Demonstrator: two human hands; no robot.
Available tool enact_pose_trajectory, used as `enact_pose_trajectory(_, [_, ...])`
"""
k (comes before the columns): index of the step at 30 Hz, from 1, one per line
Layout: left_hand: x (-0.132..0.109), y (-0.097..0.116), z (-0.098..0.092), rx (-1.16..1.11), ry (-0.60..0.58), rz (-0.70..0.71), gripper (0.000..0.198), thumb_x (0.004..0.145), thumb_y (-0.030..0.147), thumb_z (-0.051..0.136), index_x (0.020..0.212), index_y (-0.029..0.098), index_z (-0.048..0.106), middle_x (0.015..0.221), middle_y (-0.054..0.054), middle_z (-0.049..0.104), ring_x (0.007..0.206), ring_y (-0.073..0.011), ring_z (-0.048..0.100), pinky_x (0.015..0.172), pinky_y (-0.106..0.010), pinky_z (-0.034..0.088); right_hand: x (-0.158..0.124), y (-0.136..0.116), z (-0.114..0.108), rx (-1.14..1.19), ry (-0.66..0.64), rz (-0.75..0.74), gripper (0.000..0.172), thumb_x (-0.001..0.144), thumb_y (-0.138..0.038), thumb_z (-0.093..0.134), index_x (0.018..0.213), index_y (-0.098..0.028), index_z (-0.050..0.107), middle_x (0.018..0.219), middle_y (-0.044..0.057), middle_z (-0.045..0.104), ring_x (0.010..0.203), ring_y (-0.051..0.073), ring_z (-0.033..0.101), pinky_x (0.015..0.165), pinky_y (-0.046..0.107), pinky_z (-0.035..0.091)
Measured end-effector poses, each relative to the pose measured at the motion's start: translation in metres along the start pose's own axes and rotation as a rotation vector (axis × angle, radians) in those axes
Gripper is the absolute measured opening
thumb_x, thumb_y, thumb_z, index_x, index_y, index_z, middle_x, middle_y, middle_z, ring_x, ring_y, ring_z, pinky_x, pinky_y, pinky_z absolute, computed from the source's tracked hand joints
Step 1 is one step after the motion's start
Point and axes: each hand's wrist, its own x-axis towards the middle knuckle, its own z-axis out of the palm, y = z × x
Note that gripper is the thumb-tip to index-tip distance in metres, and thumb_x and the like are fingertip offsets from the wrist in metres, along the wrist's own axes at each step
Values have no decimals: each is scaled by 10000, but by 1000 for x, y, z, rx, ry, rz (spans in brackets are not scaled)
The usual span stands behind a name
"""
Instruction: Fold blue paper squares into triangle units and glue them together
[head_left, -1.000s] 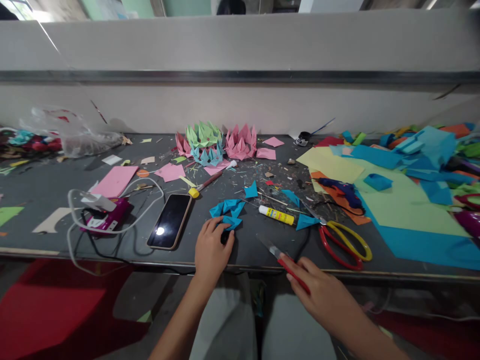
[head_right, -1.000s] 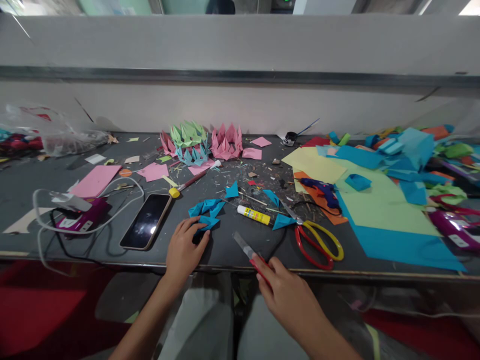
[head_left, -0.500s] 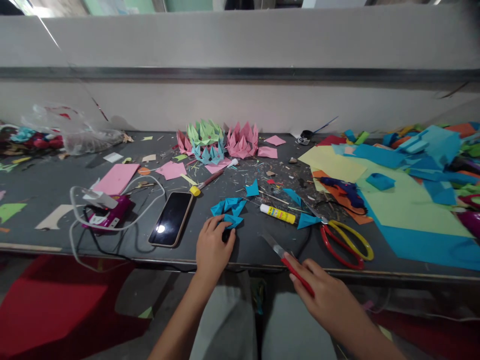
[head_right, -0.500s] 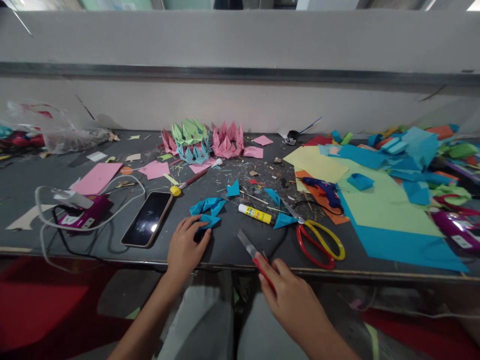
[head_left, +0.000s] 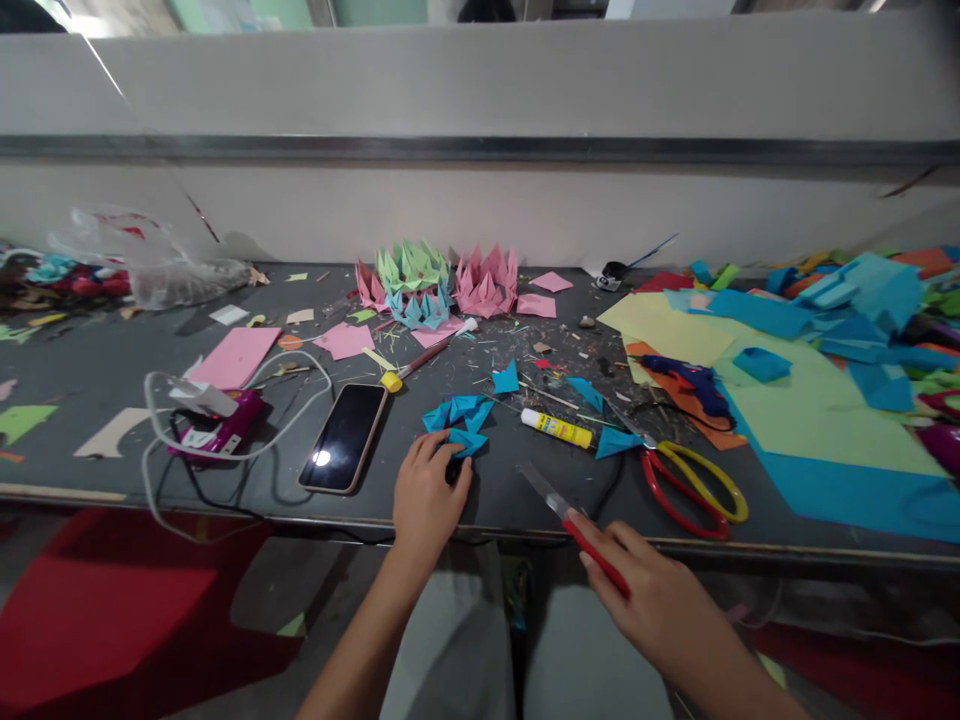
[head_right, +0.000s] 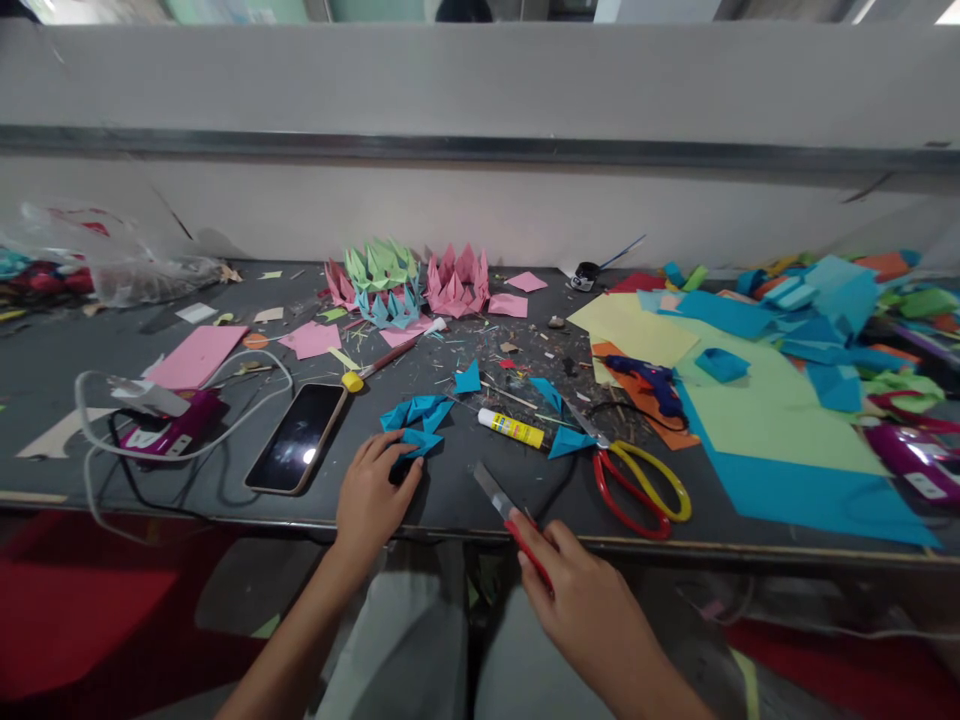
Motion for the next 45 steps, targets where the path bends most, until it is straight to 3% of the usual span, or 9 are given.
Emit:
enact_pose_trajectory(11, [1,-1,1,6,15,3,139,796,235,539,877,182,639,1035,-69,610,990,-237,521,893,-395,434,25,-2,-18,-148,-120,-57,379,823,-220,419,1167,-276,568,780,12,597,444,113,575,386,227,332])
enact_pose_trajectory(23, [0,1,0,-10,23,0,136,794,229,536,883,199,634,1033,-62,610,994,-243,518,882,-396,438,-6,19,-32,-192,-95,-57,382,823,-213,373,1130,-264,594,826,53,637,486,134,607,418,235,435])
enact_pose_trajectory(28, [0,1,-1,-10,13,-3,139,796,229,533,883,191,635,1039,-67,608,996,-240,517,885,-395,439,-6,15,-46,-184,-57,-57,367,847,-253,362,1134,-269,591,822,61,635,465,134,590,424,252,456])
enact_pose_trajectory(36, [0,1,-1,2,29,-24,128,792,216,533,866,192,635,1028,-67,615,989,-243,528,869,-405,451,28,-8,-27,-114,-126,-72,383,813,-199,409,1143,-273,587,794,25,614,476,129,602,395,218,384])
enact_pose_trajectory(45, [0,0,-2,17,22,-1,132,794,219,533,870,184,635,1030,-71,615,984,-241,531,880,-403,446,-8,27,-34,-102,-37,-33,359,795,-251,424,1085,-323,623,805,35,637,473,132,591,434,239,436])
